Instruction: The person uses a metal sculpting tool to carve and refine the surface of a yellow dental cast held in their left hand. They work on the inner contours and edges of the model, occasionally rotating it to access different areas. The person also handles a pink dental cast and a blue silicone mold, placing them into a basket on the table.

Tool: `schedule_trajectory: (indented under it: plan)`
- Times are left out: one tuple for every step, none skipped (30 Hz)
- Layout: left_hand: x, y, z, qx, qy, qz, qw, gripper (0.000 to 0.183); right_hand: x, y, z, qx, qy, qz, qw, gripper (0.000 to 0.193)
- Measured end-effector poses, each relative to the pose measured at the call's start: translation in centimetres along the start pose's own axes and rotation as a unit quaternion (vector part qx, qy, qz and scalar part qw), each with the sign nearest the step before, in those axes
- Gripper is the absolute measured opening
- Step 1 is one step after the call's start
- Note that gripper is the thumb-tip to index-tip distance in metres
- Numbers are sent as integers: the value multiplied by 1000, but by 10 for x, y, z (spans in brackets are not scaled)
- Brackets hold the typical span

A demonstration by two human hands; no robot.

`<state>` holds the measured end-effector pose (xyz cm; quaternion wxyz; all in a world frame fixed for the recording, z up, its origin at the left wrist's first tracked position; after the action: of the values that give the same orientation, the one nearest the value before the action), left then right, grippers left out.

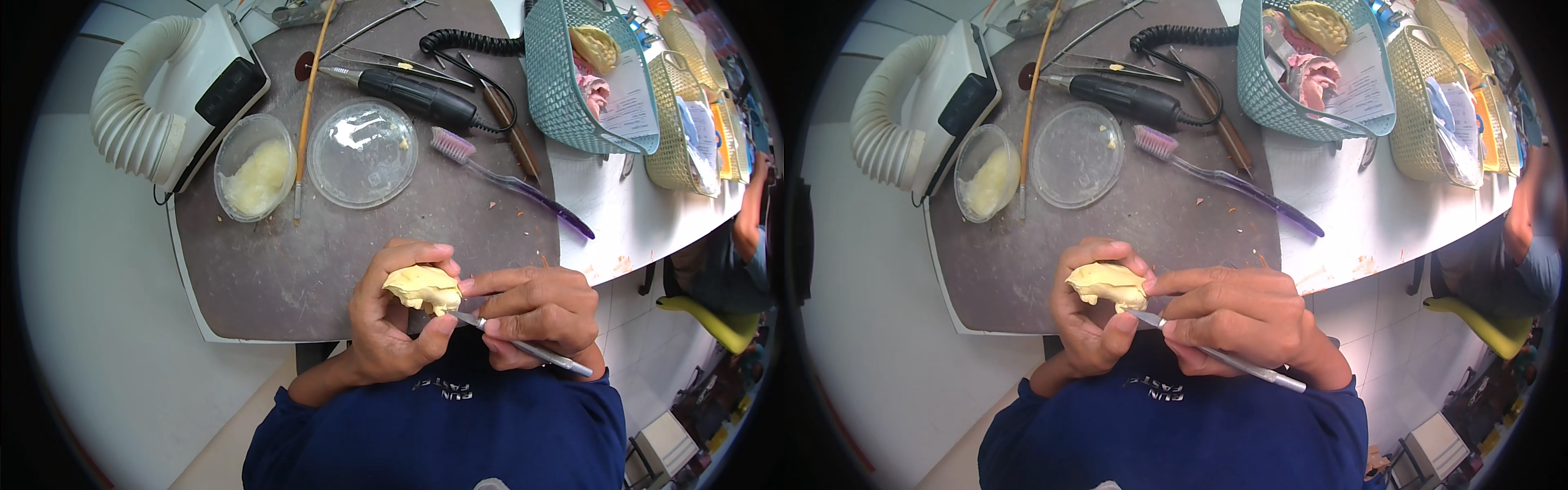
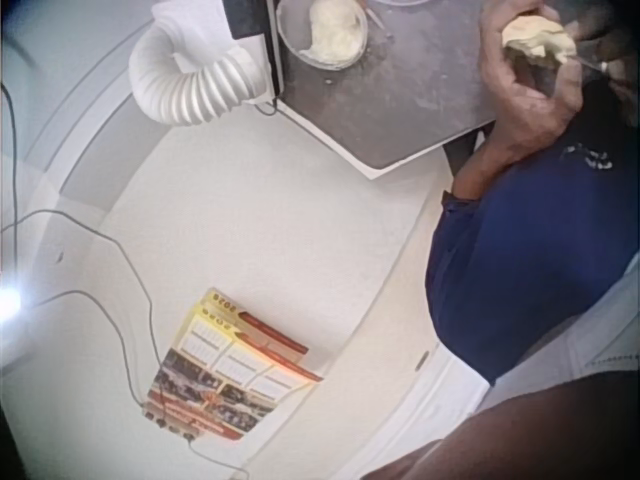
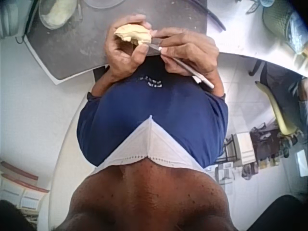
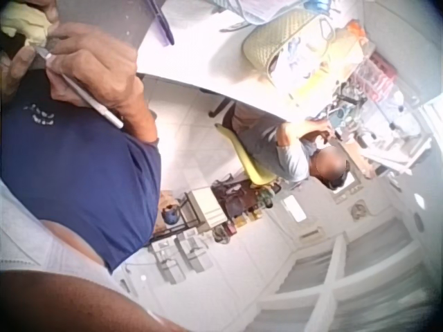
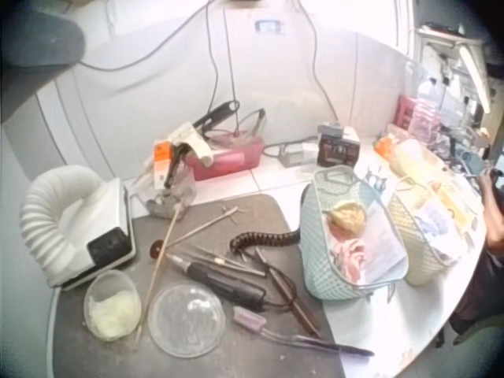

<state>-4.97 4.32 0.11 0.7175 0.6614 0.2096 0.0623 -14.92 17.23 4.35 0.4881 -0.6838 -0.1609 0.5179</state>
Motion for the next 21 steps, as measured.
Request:
schedule_trajectory:
  plan:
    - [0, 0, 0, -3, 0, -1, 1000, 55, -1, 0, 0, 2, -6, -6, 1000, 16]
    - [0, 0, 0, -3, 0, 1, 1000, 55, -2, -1, 0, 0, -6, -7, 1000, 16]
    - [-1, 0, 0, -2, 0, 2, 1000, 55, -2, -1, 0, -1, -5, -9, 1000, 16]
    - [-1, 0, 0, -1, -1, 3, 1000, 55, -2, -1, 0, -2, -4, -11, 1000, 16]
    - [-1, 0, 0, -4, -2, 3, 1000, 55, -2, 0, 1, -4, -6, -11, 1000, 16]
    - [-1, 0, 1, -6, -2, 3, 1000, 56, -2, 0, 1, -7, -7, -12, 1000, 17]
    - [-1, 0, 1, -8, -3, 2, 1000, 56, -3, 0, 1, -9, -8, -12, 1000, 17]
    - [-1, 0, 0, -7, -2, 6, 1000, 55, -2, 1, 1, -9, -8, -11, 1000, 17]
    - [-1, 0, 0, -6, -1, 10, 1000, 55, -2, 1, 2, -9, -7, -11, 1000, 16]
    - [-1, 0, 0, -5, 0, 14, 1000, 55, -1, 1, 2, -9, -7, -11, 1000, 16]
    - [-1, 0, 0, -4, 1, 17, 1000, 55, -1, 2, 2, -10, -9, -11, 1000, 16]
    - [-1, 0, 0, -3, 1, 20, 1000, 54, -1, 2, 2, -11, -10, -12, 1000, 16]
    - [0, 0, 0, -2, 2, 24, 1000, 54, -1, 2, 2, -12, -12, -13, 1000, 16]
    - [0, 0, 0, -6, 1, 20, 1000, 53, -2, 2, 2, -13, -17, -11, 1000, 15]
    - [0, 1, 1, -11, -1, 16, 1000, 53, -2, 2, 2, -14, -23, -9, 1000, 15]
    - [0, 1, 1, -15, -2, 12, 1000, 52, -3, 2, 2, -14, -28, -7, 999, 15]
    - [-1, 1, 1, -17, 0, 7, 1000, 51, -2, 2, 2, -10, -28, -2, 1000, 15]
    - [-1, 2, 1, -20, 3, 2, 1000, 50, -2, 3, 1, -7, -28, 4, 1000, 15]
    - [-1, 2, 1, -22, 5, -3, 1000, 49, -1, 4, 0, -4, -28, 10, 1000, 15]
    - [-1, 2, 1, -25, 7, -5, 1000, 48, 0, 4, 0, 1, -24, 14, 1000, 15]
    - [-1, 2, 2, -28, 8, -7, 1000, 46, 1, 5, -1, 5, -20, 17, 1000, 15]
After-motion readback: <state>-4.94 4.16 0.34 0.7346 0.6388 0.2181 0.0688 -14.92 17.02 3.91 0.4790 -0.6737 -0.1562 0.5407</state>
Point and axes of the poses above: each hand's wrist, its own x-axis away from the middle knuckle, its own z-axis out of the back of the hand, y = z × x, the point moved 6 cm from there along -x, towards the middle knuckle, and after that the axes turned 14 degrees about -x, right-handed, at the moved point
